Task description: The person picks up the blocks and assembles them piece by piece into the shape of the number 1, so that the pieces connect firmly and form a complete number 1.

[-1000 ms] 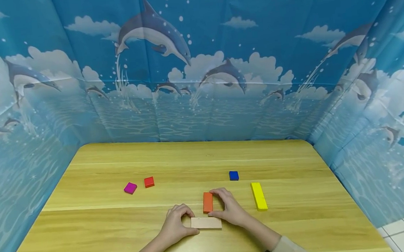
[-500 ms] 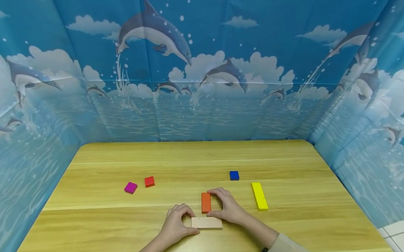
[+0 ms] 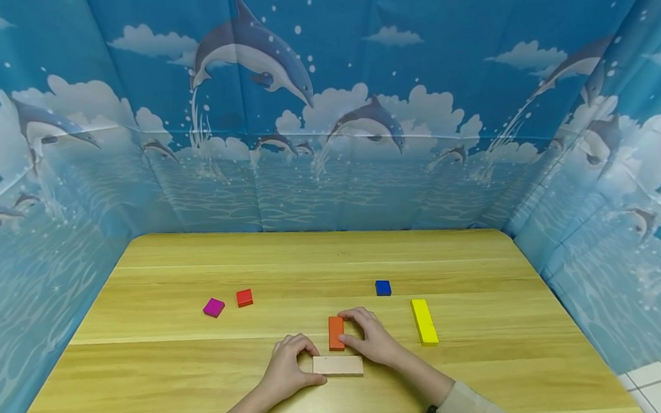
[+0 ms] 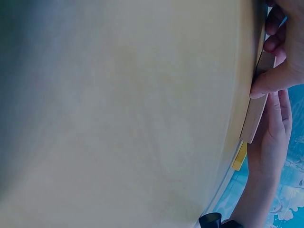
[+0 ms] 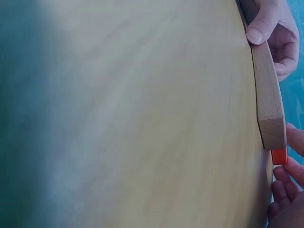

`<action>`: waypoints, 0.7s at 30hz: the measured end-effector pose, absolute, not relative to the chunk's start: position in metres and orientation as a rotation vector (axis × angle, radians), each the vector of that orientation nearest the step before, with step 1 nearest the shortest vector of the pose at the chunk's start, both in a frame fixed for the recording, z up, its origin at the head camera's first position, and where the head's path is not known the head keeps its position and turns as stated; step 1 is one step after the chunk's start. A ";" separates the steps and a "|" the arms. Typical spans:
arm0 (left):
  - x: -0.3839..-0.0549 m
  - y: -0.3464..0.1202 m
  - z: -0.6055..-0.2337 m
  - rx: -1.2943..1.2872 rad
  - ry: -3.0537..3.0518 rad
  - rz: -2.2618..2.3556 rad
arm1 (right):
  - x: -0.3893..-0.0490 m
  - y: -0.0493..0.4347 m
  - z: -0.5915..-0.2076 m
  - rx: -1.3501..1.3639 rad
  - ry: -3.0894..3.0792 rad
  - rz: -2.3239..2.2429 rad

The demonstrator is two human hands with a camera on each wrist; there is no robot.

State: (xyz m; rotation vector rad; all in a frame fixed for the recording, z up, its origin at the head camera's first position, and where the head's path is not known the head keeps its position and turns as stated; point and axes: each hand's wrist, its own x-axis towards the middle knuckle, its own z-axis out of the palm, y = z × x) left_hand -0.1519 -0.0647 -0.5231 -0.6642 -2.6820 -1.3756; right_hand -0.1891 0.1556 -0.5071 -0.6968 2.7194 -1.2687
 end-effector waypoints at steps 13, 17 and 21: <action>-0.153 -0.067 -0.523 -0.664 -2.685 -1.410 | -0.189 0.155 -0.505 -0.698 2.643 -1.307; -0.153 -0.067 -0.522 -0.662 -2.685 -1.419 | -0.190 0.155 -0.504 -0.711 2.639 -1.308; -0.154 -0.067 -0.521 -0.664 -2.683 -1.417 | -0.190 0.155 -0.503 -0.720 2.624 -1.320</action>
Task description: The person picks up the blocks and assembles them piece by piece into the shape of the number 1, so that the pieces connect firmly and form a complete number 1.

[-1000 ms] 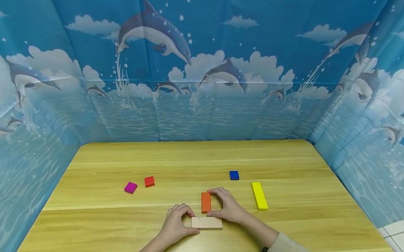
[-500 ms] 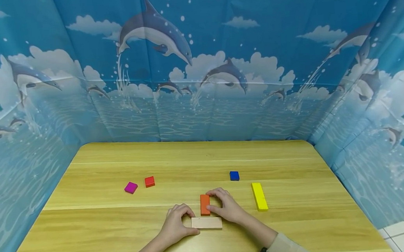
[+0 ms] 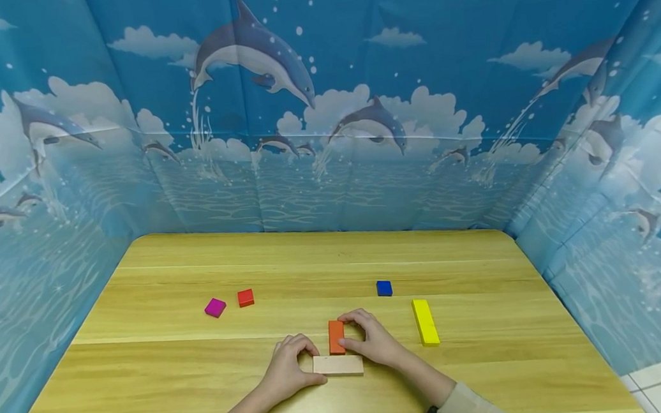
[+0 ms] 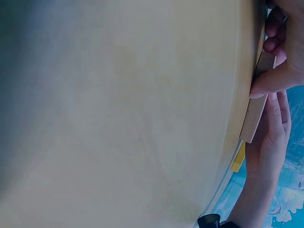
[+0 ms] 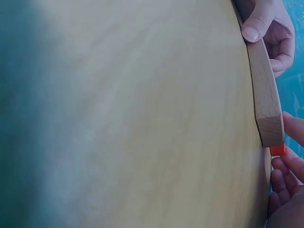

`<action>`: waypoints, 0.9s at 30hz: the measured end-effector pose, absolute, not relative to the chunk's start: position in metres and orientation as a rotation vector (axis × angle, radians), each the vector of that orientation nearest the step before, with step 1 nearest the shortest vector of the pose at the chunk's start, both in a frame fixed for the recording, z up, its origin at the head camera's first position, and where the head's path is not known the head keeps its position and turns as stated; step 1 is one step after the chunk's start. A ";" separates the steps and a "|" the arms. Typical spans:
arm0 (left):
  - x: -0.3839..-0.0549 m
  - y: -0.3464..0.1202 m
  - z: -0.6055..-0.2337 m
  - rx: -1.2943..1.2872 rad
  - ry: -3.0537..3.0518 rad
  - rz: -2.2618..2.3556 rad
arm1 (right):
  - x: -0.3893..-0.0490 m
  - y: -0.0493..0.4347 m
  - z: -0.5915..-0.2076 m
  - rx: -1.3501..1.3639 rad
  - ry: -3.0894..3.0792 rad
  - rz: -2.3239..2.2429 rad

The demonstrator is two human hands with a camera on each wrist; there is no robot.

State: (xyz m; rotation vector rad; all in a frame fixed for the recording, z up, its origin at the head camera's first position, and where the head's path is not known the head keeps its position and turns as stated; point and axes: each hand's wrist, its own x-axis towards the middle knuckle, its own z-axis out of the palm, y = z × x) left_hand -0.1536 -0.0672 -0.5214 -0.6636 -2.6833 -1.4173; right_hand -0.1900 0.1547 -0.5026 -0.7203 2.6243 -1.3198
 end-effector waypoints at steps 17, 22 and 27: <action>-0.155 -0.066 -0.518 -0.646 -2.685 -1.433 | -0.188 0.152 -0.487 -0.681 2.587 -1.297; -0.156 -0.066 -0.517 -0.643 -2.686 -1.436 | -0.192 0.156 -0.493 -0.720 2.571 -1.306; -0.156 -0.067 -0.517 -0.643 -2.683 -1.440 | -0.193 0.156 -0.493 -0.737 2.578 -1.300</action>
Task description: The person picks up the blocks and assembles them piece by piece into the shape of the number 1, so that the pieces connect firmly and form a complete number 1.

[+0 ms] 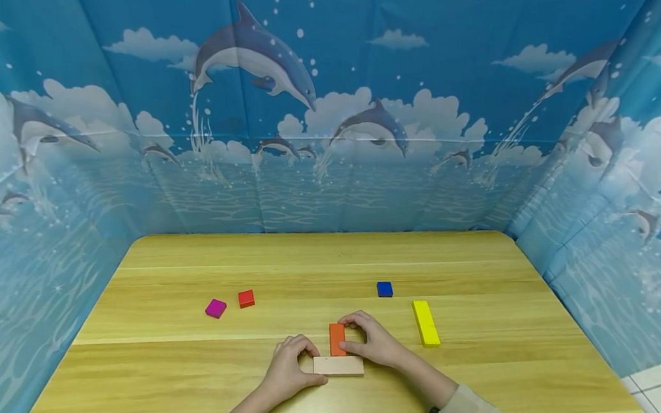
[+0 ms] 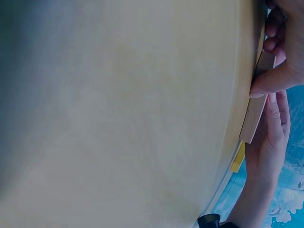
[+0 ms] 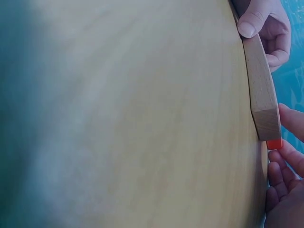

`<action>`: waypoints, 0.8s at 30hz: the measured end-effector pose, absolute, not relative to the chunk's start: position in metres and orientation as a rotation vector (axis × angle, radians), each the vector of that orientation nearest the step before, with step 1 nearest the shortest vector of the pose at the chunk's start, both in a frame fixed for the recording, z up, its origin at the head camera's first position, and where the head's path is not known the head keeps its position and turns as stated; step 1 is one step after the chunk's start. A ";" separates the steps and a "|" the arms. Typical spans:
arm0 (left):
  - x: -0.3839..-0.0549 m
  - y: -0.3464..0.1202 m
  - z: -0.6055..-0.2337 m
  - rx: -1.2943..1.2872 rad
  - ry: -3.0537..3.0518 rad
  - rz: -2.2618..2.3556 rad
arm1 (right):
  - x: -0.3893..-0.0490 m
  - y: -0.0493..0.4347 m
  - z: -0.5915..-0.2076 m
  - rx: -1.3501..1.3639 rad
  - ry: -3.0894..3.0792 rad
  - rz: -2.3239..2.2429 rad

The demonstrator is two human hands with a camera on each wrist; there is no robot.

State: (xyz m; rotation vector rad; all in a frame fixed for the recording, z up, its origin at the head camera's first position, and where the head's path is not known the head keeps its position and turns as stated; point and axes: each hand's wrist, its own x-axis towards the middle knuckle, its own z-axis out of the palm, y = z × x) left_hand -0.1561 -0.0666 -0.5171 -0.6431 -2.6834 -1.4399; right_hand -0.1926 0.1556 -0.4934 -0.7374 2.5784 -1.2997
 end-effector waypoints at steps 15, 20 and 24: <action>-0.156 -0.069 -0.517 -0.656 -2.675 -1.445 | -0.191 0.159 -0.473 -0.732 2.468 -1.370; -0.156 -0.070 -0.518 -0.667 -2.666 -1.459 | -0.186 0.169 -0.444 -0.688 2.464 -1.361; -0.155 -0.071 -0.517 -0.682 -2.661 -1.480 | -0.193 0.186 -0.441 -0.694 2.554 -1.317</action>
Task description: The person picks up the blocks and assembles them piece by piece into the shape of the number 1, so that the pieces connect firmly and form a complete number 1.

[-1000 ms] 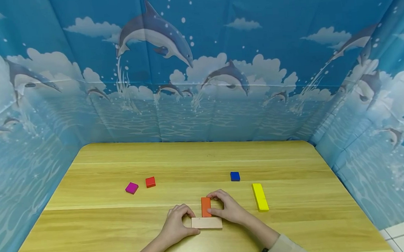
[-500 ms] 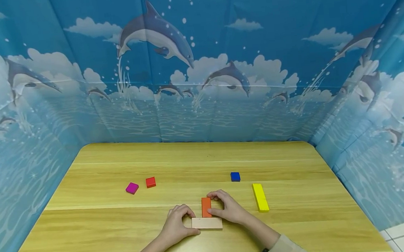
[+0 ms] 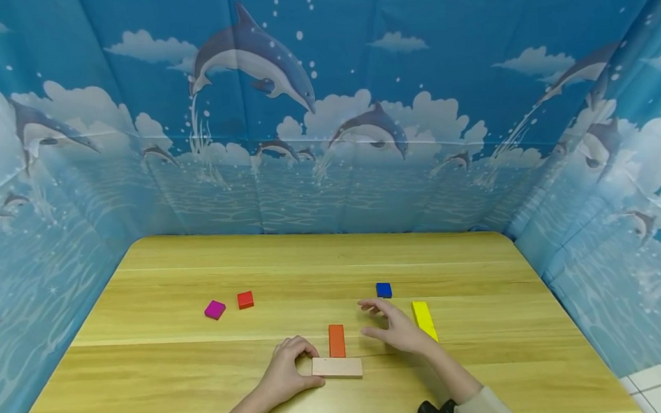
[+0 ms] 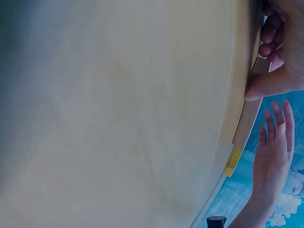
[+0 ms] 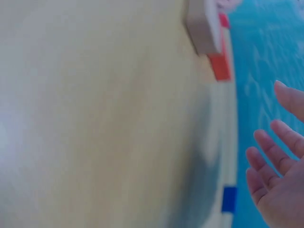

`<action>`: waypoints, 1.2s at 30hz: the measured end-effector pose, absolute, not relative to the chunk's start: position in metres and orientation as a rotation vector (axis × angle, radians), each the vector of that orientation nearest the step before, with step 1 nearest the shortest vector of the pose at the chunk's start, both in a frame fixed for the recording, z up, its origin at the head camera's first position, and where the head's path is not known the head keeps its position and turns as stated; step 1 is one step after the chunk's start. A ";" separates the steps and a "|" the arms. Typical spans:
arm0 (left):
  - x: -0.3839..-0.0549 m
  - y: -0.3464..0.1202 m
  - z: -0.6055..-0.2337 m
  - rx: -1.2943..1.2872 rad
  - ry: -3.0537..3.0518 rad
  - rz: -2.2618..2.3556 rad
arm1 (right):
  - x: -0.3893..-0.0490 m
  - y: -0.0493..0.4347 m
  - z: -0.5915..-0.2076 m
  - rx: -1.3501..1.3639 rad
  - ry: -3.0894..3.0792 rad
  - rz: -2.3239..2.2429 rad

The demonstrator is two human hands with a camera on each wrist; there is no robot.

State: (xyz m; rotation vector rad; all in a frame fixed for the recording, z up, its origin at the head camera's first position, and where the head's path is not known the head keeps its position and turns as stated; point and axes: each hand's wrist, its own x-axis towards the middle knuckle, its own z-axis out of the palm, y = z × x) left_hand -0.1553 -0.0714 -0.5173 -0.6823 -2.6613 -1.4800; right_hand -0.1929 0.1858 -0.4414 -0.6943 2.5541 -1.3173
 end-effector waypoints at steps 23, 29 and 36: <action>-0.157 -0.078 -0.518 -0.752 -2.654 -1.511 | -0.207 0.294 -0.471 -0.408 2.696 -1.448; -0.156 -0.078 -0.517 -0.743 -2.653 -1.516 | -0.204 0.309 -0.478 -0.416 2.673 -1.446; -0.156 -0.077 -0.517 -0.745 -2.648 -1.506 | -0.202 0.321 -0.489 -0.510 2.550 -1.574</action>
